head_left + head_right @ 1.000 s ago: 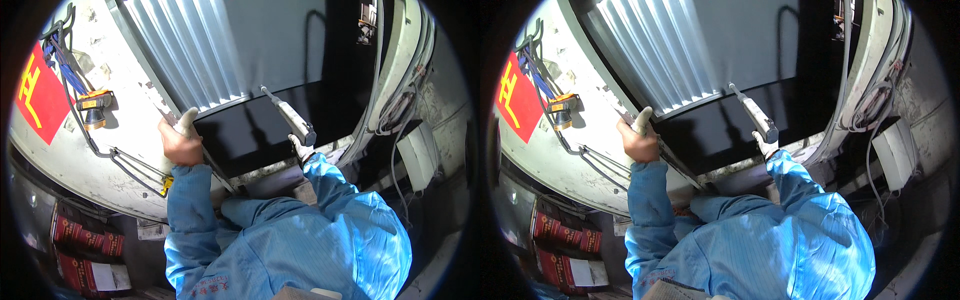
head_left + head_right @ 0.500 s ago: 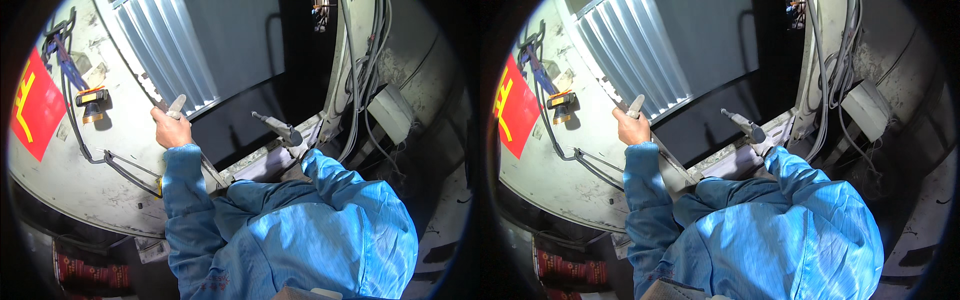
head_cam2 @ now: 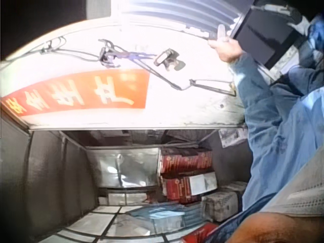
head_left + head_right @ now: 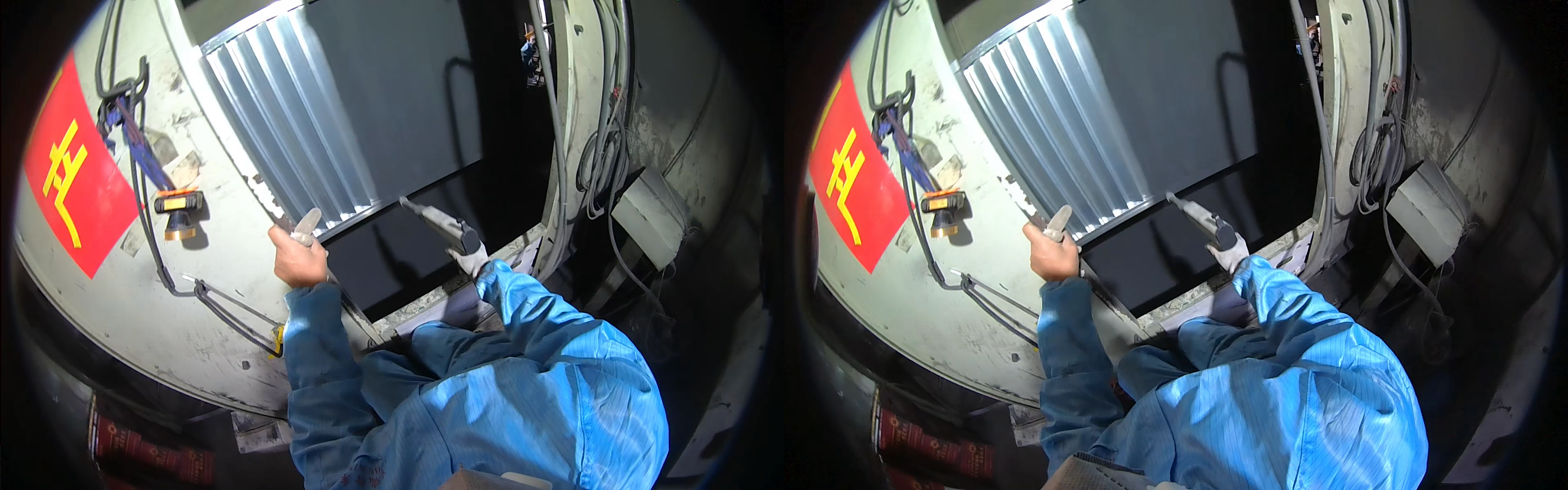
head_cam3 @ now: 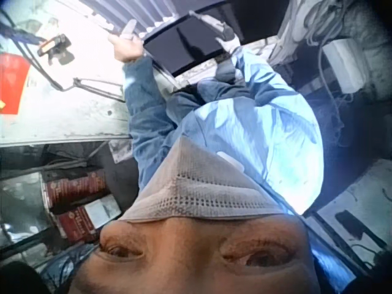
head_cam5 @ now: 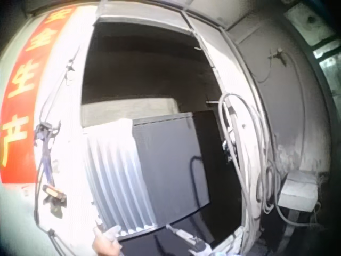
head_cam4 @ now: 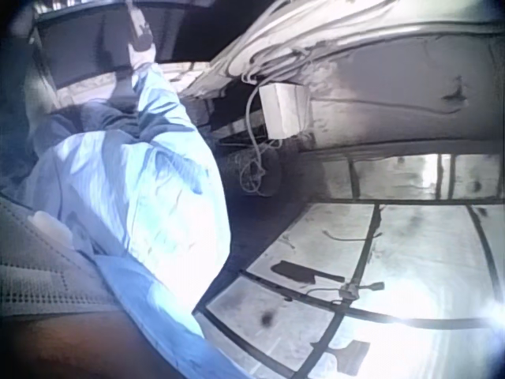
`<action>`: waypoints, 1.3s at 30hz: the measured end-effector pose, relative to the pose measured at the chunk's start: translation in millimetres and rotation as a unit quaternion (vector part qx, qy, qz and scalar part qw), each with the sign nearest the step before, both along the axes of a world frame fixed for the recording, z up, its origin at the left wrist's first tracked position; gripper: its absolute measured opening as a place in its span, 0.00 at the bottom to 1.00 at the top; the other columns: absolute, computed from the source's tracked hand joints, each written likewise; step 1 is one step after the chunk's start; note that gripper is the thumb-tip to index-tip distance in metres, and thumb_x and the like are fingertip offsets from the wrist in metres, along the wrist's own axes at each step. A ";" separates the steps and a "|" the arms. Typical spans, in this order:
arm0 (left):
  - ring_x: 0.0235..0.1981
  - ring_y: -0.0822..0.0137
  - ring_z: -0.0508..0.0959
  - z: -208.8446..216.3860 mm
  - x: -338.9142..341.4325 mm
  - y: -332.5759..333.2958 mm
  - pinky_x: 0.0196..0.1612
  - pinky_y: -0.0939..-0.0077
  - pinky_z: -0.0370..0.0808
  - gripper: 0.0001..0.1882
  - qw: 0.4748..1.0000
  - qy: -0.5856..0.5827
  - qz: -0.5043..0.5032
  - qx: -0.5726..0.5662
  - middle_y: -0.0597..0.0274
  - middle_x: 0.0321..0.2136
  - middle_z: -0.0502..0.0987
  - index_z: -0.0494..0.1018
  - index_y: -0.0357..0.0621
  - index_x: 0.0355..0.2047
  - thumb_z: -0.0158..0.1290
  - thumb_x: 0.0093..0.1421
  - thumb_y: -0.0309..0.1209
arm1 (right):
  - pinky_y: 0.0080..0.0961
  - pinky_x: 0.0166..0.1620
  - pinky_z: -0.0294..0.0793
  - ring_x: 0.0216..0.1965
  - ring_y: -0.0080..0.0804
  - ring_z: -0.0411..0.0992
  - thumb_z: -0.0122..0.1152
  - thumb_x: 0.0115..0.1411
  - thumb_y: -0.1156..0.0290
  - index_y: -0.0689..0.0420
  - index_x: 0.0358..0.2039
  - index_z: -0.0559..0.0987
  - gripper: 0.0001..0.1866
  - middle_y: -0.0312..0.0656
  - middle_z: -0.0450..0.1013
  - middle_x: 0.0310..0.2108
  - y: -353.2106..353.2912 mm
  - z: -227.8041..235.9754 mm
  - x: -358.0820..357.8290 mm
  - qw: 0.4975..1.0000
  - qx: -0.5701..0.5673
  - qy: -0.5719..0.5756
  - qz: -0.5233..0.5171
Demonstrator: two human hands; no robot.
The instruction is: The person uses a spray gun to apply black paint to a corrugated metal panel. They move the spray gun in steady horizontal passes across the surface, occasionally adjusting their grip and position to cover different areas.
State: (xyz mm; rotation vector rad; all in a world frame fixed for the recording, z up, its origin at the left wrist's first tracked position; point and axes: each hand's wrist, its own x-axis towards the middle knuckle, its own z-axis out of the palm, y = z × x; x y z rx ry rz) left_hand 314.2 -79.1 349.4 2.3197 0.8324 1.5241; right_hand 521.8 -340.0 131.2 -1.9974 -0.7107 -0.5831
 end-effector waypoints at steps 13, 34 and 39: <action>0.40 0.37 0.78 6.3 -3.1 -2.1 0.43 0.51 0.74 0.26 0.999 -0.038 -0.036 -0.007 0.42 0.37 0.79 0.64 0.41 0.49 0.61 0.52 0.28 | 0.20 0.24 0.69 0.19 0.20 0.69 0.67 0.59 0.69 0.58 0.40 0.79 0.11 0.32 0.71 0.22 -20.3 167.8 -47.2 0.932 0.309 0.113 0.150; 0.38 0.53 0.81 -0.5 12.0 -2.8 0.45 0.67 0.76 0.20 0.992 -0.117 -0.050 0.027 0.48 0.36 0.79 0.71 0.34 0.46 0.59 0.52 0.20 | 0.35 0.59 0.69 0.56 0.48 0.71 0.70 0.52 0.72 0.57 0.55 0.76 0.28 0.51 0.74 0.52 -14.6 18.4 40.2 0.982 0.142 0.074 0.104; 0.43 0.58 0.79 -9.4 11.1 11.8 0.49 0.66 0.75 0.18 0.993 -0.091 -0.043 0.065 0.50 0.40 0.77 0.70 0.31 0.46 0.58 0.55 0.18 | 0.29 0.48 0.74 0.44 0.38 0.75 0.70 0.52 0.71 0.57 0.54 0.77 0.27 0.48 0.77 0.44 -18.3 -7.5 65.0 0.931 0.180 0.294 0.119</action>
